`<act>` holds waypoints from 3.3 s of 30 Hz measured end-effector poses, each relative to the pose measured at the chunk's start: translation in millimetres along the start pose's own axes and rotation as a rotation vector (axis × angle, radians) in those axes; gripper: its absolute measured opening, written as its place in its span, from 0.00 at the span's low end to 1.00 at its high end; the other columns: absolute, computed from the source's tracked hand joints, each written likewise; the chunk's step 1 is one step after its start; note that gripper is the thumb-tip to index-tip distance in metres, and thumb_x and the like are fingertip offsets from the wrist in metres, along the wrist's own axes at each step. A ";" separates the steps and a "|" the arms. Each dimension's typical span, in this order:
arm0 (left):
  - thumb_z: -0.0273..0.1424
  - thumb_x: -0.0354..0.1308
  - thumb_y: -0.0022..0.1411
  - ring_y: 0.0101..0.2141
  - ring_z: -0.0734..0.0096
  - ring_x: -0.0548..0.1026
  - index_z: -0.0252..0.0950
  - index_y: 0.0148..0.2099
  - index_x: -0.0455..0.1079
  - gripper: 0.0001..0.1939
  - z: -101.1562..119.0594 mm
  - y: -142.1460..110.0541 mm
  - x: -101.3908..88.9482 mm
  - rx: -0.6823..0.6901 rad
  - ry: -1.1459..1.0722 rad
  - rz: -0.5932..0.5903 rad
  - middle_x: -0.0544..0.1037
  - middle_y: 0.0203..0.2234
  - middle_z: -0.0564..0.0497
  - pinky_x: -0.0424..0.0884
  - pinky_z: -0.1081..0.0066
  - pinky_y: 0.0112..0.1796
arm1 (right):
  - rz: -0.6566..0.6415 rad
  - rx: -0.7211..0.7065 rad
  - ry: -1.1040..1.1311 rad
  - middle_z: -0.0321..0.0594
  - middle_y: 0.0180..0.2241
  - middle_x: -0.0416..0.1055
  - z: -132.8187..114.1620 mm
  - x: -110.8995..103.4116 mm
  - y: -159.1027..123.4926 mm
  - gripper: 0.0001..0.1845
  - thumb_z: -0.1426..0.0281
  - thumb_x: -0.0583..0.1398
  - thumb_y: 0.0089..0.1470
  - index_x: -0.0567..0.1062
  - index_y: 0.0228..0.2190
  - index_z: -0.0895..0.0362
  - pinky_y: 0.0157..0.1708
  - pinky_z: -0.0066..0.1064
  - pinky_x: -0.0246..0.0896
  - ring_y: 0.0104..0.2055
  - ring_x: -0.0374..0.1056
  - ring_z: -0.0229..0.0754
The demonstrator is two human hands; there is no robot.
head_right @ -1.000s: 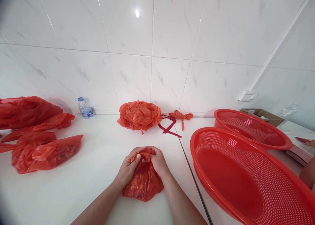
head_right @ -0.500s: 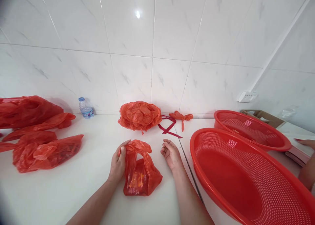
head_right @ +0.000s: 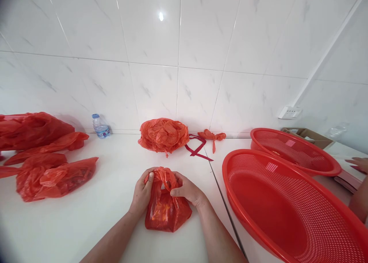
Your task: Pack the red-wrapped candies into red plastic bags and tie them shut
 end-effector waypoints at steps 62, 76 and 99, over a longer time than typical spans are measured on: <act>0.36 0.47 0.63 0.41 0.65 0.73 0.40 0.44 0.70 0.13 1.8 -4.5 6.1 0.024 0.052 -0.028 0.75 0.41 0.48 0.69 0.64 0.43 | 0.245 0.005 -0.309 0.36 0.32 0.71 9.1 -5.1 5.1 0.16 0.66 0.66 0.41 0.74 0.34 0.57 0.37 0.34 0.60 0.34 0.66 0.41; 0.36 0.46 0.64 0.43 0.65 0.73 0.42 0.46 0.70 0.14 5.7 -6.8 14.5 0.106 0.180 -0.115 0.75 0.44 0.49 0.68 0.64 0.45 | 0.685 -0.133 -0.749 0.28 0.20 0.56 7.9 -24.4 4.3 0.08 0.70 0.55 0.43 0.57 0.20 0.54 0.23 0.26 0.46 0.24 0.51 0.35; 0.34 0.48 0.63 0.43 0.67 0.72 0.42 0.47 0.70 0.13 -3.2 -4.1 13.5 0.071 0.225 -0.115 0.76 0.43 0.51 0.68 0.65 0.46 | 0.329 -0.044 0.062 0.34 0.29 0.70 6.4 -13.8 3.1 0.13 0.76 0.60 0.40 0.71 0.33 0.55 0.34 0.31 0.59 0.31 0.65 0.38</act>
Point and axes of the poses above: each hand's wrist, its own y-axis towards the middle knuckle, its own x-axis out of the palm, z = x × y, the point moved 5 cm from there along y, towards the middle knuckle
